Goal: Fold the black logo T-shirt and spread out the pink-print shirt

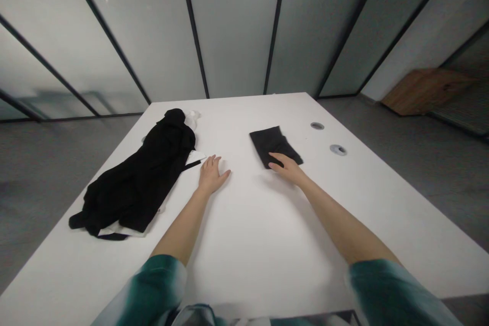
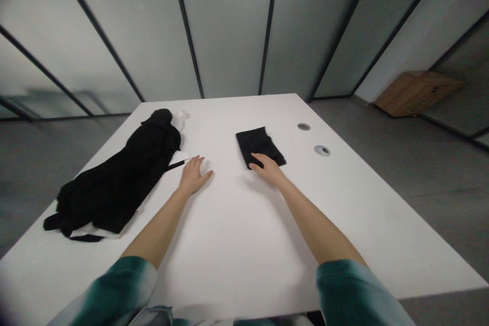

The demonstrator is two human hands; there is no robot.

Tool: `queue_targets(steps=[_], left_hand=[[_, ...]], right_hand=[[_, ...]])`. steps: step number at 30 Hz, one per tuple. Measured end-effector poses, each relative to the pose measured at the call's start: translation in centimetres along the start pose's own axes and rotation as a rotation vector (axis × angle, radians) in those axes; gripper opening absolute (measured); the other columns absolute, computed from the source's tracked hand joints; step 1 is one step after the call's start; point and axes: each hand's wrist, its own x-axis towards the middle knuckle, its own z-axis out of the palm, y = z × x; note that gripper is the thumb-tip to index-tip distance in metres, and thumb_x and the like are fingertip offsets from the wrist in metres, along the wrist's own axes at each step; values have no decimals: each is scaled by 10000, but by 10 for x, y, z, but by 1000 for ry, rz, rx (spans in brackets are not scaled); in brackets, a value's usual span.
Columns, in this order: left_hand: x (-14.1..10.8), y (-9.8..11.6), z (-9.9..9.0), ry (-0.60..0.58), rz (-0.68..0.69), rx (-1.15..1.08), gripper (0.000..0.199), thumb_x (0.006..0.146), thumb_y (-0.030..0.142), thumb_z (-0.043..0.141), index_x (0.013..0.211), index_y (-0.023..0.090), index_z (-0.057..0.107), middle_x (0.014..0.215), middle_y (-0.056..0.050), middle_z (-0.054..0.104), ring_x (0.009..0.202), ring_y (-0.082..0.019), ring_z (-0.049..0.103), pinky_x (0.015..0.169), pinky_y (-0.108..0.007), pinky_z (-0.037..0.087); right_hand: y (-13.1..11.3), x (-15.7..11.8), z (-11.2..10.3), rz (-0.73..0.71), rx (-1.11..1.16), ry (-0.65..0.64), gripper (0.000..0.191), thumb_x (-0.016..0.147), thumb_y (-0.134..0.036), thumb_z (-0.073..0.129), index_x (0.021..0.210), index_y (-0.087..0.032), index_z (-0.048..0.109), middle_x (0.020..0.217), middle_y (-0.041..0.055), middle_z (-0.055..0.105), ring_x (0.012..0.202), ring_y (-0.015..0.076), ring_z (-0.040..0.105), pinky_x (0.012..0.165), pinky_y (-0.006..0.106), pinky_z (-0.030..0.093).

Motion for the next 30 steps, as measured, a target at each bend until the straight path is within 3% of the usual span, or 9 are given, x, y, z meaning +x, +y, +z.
queue_targets(steps=[2,4,8,12,15,19,24,27,30], left_hand=[[-2,3,-2,26,56,-49,703,831,513,629,1415,166,448,1522,-178,418,1426,-334,352,1183,-499,277],[-4,6,-4,14,88,-78,758,805,566,648,1433,194,442,1527,-154,415,1434,-336,337,1186,-499,280],[-2,9,-3,-18,18,-50,634,785,554,675,1288,175,600,1496,-162,451,1450,-396,284,1199,-533,256],[3,4,1,-7,29,-82,419,817,432,657,1139,165,671,1448,-154,506,1438,-367,331,1206,-507,269],[7,1,4,1,45,-204,261,862,354,589,1042,182,669,1391,-128,563,1410,-315,395,1175,-477,333],[9,8,5,-29,74,-348,178,904,305,509,1004,202,614,1345,-109,595,1388,-253,427,1152,-442,359],[6,23,2,-148,84,-427,181,937,264,431,1006,221,593,1386,-76,563,1427,-203,365,1178,-377,311],[4,26,3,-164,76,-552,163,917,254,463,1002,218,598,1355,-66,582,1401,-206,392,1162,-351,316],[5,21,6,-70,-18,-707,185,942,325,440,956,213,585,1079,-44,665,1128,-204,580,1016,-348,443]], right_hand=[[-24,1,6,-88,188,-43,413,858,-487,557,1163,-252,706,1141,98,707,1008,265,650,841,395,528],[-32,2,7,-102,249,10,360,861,-478,550,1059,-235,727,1040,89,730,913,237,669,783,355,534],[-15,3,12,1,218,136,297,828,-446,540,827,-203,710,865,87,737,818,234,660,717,342,516],[8,3,23,115,216,150,281,818,-417,512,815,-194,684,744,62,709,713,217,634,694,344,496],[5,3,28,33,158,136,231,828,-369,504,813,-209,670,786,64,704,754,221,629,738,357,492],[-16,0,38,-244,24,15,181,833,-358,582,910,-222,674,939,90,698,929,263,613,875,407,468],[-36,-5,51,-283,-93,-151,557,763,-496,718,1200,-178,583,1198,157,642,1061,318,591,920,442,458],[-38,-6,52,-264,-166,-145,368,844,-452,629,1087,-176,606,1085,151,671,975,294,613,865,410,465],[-30,-5,50,-202,-135,-127,160,889,-320,497,849,-205,599,845,95,677,804,241,621,771,358,468]])
